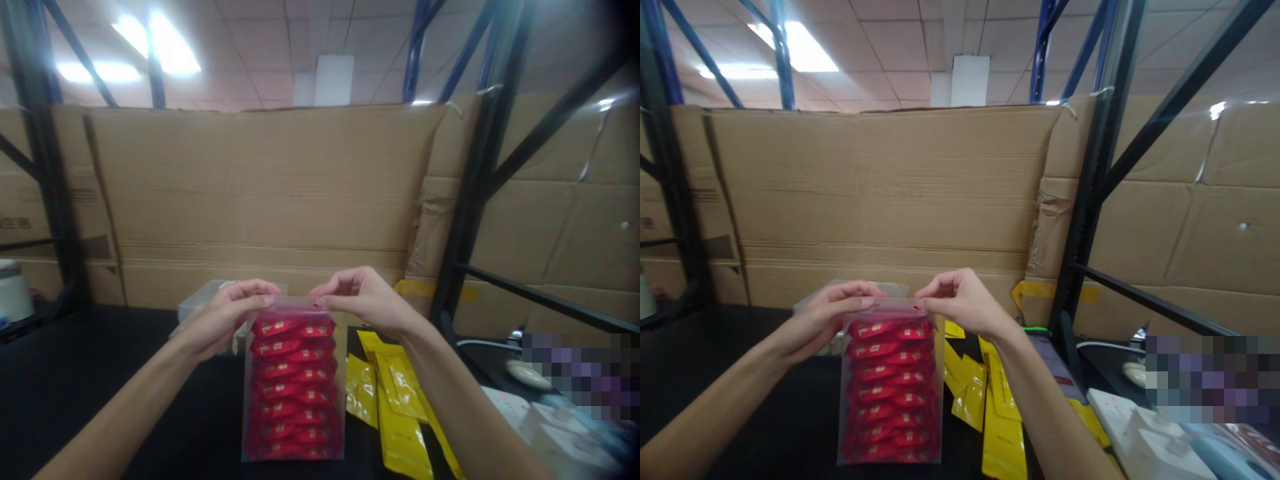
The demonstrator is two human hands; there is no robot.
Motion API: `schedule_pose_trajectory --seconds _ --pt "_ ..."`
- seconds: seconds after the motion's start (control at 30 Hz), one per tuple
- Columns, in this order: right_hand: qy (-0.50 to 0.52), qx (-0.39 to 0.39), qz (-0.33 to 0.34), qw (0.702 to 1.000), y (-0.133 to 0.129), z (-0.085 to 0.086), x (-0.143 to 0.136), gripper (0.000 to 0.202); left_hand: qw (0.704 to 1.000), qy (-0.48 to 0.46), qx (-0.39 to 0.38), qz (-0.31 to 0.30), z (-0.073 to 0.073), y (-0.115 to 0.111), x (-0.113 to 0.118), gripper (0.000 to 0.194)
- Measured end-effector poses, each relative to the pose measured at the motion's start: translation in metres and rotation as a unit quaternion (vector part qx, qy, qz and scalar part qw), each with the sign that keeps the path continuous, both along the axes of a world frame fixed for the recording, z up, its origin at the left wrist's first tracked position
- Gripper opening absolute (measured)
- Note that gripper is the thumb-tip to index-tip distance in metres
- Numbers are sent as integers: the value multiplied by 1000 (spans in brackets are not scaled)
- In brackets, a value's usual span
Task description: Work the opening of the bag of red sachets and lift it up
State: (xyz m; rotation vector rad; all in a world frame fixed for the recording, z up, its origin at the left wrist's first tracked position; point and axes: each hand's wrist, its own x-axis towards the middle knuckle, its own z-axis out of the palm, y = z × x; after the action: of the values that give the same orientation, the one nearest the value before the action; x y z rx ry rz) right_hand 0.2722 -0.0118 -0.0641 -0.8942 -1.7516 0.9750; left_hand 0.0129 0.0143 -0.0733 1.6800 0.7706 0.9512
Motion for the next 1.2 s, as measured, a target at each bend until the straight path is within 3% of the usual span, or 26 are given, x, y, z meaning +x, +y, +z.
schedule_pose_trajectory --seconds 0.33,0.53,0.67,0.8,1.03,1.2 --pt "1 10 11 1000 -4 2 1 18 993 -42 44 99 -12 -21 17 24" --pt "-66 93 -27 993 -12 3 1 4 976 -49 126 169 -19 -27 22 15" --pt "-152 161 -89 971 -16 6 1 7 970 -96 120 190 -24 -24 26 15" --pt "-188 182 -108 959 -18 8 1 9 966 -140 92 196 -27 -23 28 19" --pt "-259 295 -153 907 -27 13 -2 9 966 -150 72 198 -30 -22 26 19" --pt "-307 322 -164 881 -31 16 -4 11 965 -150 85 199 -34 -20 28 16"
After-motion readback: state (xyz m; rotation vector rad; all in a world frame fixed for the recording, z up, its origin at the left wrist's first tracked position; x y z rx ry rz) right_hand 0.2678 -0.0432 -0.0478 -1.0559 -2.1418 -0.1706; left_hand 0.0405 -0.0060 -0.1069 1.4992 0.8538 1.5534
